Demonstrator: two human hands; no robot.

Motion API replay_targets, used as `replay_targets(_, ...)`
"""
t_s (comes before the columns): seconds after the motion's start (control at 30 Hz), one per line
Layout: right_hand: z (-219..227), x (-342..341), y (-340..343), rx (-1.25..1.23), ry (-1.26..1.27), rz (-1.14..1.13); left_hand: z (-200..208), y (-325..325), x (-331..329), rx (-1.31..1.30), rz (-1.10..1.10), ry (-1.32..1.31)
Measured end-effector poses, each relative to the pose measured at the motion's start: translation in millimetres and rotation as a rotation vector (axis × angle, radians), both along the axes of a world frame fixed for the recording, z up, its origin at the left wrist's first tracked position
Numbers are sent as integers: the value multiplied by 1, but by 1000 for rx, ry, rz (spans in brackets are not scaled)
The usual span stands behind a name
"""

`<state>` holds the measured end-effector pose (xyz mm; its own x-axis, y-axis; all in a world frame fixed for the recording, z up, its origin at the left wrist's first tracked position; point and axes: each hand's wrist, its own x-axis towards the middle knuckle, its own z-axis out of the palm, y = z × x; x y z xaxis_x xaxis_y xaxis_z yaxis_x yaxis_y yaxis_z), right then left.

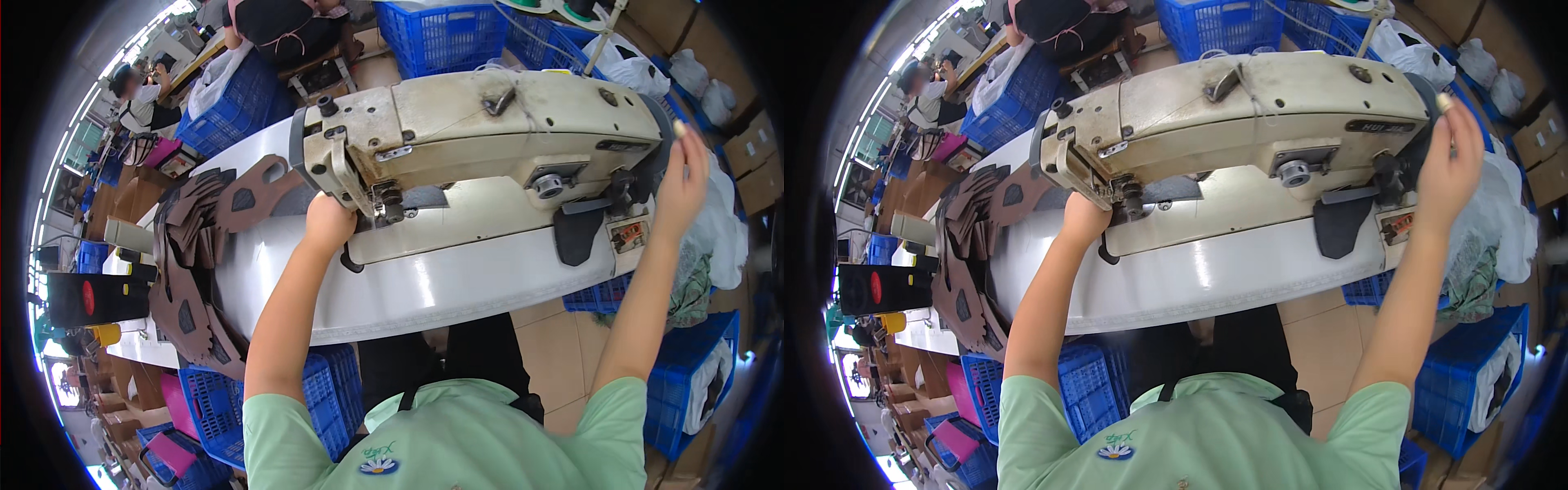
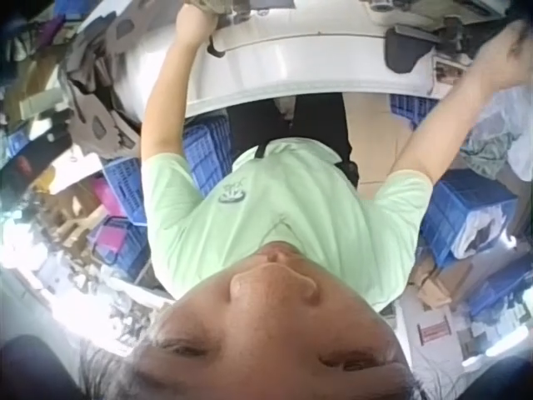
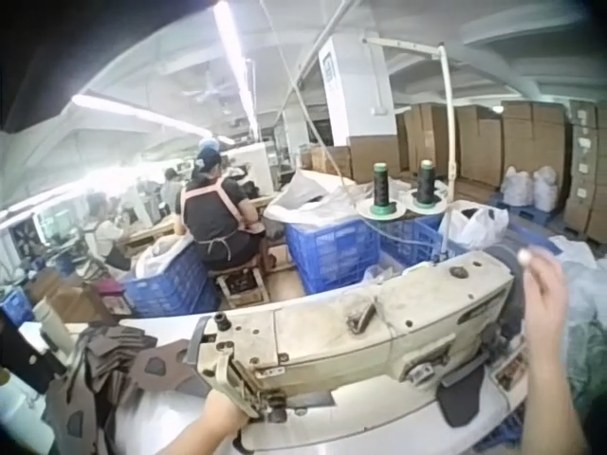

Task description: Stitch together multiple pieces of leather panels using an industrial sewing machine to form part of a shoe upper.

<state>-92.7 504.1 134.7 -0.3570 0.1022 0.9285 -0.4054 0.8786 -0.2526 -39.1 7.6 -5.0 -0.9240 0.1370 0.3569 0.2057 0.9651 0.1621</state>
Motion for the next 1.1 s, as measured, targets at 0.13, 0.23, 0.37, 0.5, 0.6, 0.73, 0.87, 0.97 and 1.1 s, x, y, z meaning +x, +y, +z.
replay_targets(0.13, -16, -72, 87, -225, -366, -28, -3, 5, -4, -1, -75, 47)
replay_targets(0.23, -24, -72, 85, -280, -497, 4, -2, 3, 0, 13, -11, -8)
replay_targets(0.37, -64, -57, 72, -399, -291, 35, -2, 2, 3, 39, -18, 42)
replay_targets(0.5, -126, -50, 82, -466, -187, 6, -4, 4, -4, 12, -37, 47)
replay_targets(0.6, -133, -46, 74, -534, -233, 69, 0, 4, -3, -21, -18, -31)
replay_targets(0.73, -94, -50, 76, -453, -447, -146, -3, -4, 0, -29, -4, -25)
replay_targets(0.87, -58, -47, 102, -245, -614, -225, 0, 9, -4, -1, -105, 39)
replay_targets(0.97, -68, -42, 104, -308, -440, -18, -9, -12, -2, -95, -108, -58)
replay_targets(1.1, -108, 3, 122, -223, -728, 55, 3, -20, 6, -232, -190, -57)
